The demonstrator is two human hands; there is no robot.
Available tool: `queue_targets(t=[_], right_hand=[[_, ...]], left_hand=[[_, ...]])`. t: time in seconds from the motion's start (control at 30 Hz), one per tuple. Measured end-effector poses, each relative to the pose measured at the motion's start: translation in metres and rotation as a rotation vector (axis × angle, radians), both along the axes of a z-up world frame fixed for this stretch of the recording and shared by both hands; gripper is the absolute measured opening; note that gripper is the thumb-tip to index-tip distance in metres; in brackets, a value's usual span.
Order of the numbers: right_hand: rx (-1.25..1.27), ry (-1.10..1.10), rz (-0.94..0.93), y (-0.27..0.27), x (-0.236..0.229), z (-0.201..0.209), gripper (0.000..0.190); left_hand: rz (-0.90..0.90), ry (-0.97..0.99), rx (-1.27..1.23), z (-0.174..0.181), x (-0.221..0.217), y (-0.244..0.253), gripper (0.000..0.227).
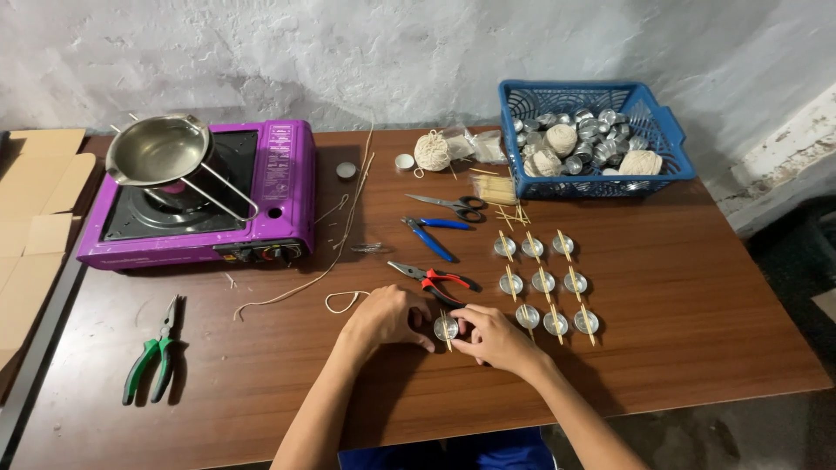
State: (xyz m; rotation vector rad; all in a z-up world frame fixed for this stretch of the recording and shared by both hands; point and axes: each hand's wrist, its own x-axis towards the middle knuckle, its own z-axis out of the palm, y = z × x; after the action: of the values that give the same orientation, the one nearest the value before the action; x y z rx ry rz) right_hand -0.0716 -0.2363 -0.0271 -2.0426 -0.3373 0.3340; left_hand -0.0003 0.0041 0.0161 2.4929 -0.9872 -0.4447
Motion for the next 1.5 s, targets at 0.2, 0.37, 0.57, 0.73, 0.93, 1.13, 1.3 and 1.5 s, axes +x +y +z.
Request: queue_targets(t=[0.2,0.37,0.57,0.73,0.93,1.13,1.3,1.5], right_hand=[[0.038,-0.093,-0.014,-0.038,-0.004,0.024,0.044],[-0.095,-0.274,-0.107,-0.106,0.007,0.063,0.044],[-0.083,-0.239,-0.298,-0.224,0.033,0.041,0.048],[-0.105,-0.191,-0.381,-0.271,0.051,0.029,0.046],[-0.319,-0.031,-0.411,-0.27,0.07,0.032,0.045],[-0.442,-0.02,-0.333,-0.269,0.087,0.025,0.047],[-0.45,0.04,-0.339,-0.268,0.088,0.031,0.048],[-0.425,0.066,-0.351,-0.267,0.088,0.033,0.052]], left_hand=[[0.015,-0.018,-0.079,-0.012,0.001,0.001,0.049],[0.03,-0.097,-0.19,-0.026,0.003,0.001,0.036],[0.003,-0.299,-0.358,-0.052,0.012,-0.004,0.031],[-0.017,-0.364,-0.389,-0.059,0.015,-0.008,0.03],[0.012,-0.344,-0.349,-0.05,0.011,-0.013,0.034],[0.024,-0.34,-0.347,-0.046,0.011,-0.015,0.033],[0.027,-0.319,-0.344,-0.046,0.012,-0.015,0.032],[0.014,-0.338,-0.339,-0.048,0.014,-0.015,0.031]])
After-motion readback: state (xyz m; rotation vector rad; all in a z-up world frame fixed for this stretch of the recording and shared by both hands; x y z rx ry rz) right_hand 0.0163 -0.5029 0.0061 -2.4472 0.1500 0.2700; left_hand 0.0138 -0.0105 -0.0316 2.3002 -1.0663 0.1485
